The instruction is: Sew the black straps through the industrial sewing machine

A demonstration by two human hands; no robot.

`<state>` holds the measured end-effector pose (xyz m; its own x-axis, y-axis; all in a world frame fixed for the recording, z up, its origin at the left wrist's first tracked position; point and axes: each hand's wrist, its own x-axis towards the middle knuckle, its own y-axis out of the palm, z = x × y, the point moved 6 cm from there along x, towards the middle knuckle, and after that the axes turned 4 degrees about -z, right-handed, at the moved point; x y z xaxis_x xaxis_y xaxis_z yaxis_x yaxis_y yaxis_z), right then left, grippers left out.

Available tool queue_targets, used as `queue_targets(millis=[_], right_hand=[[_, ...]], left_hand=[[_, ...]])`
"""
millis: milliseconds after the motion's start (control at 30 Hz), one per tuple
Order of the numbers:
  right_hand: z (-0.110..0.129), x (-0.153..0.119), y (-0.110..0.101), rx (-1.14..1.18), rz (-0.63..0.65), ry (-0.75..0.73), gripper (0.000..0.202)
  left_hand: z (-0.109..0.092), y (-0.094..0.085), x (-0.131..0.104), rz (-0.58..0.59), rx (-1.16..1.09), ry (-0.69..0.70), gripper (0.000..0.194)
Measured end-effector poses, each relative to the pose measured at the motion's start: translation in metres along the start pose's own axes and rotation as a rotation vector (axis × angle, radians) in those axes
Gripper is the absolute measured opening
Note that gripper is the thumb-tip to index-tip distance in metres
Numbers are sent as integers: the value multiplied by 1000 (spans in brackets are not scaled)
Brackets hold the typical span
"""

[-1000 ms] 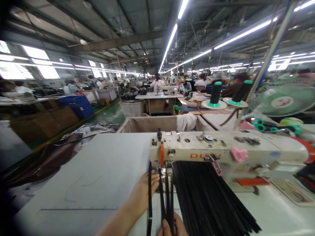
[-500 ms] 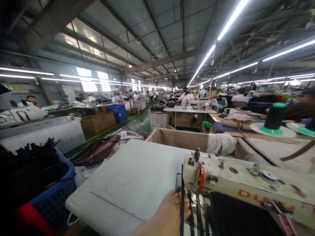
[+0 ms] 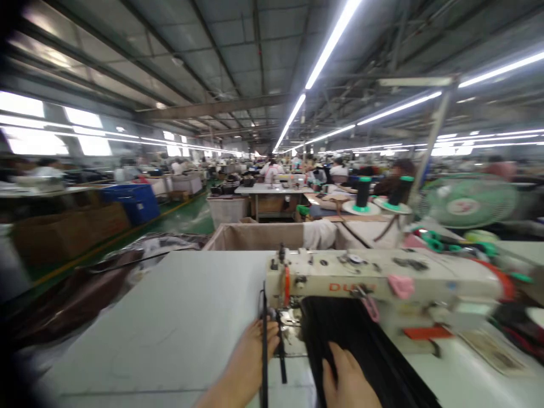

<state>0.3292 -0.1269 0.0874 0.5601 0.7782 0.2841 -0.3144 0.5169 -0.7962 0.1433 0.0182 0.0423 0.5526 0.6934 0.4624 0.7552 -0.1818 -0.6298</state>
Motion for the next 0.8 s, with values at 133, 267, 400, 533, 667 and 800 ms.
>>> queue_targets(millis=[133,267,400,533,667,800], right_hand=[[5,2,-16,-262,-33,15,50],[12,-5,-22,-260,-102,2,56],[13,-14,-27,-168,-126,45,47],[22,-16,-33,-130,-60,22,25],[35,-18,-41,-139,-3,-44,16],[44,-20,-56,-71,-46,-97,25]], left_hand=[[38,20,-8,-10,64,19,37],[82,47,-6,31,114,85,37],[92,44,-1,58,76,80,40],[80,30,0,72,-5,11,42],[72,22,-4,52,-126,-99,40],[67,12,-4,-20,-215,-236,43]])
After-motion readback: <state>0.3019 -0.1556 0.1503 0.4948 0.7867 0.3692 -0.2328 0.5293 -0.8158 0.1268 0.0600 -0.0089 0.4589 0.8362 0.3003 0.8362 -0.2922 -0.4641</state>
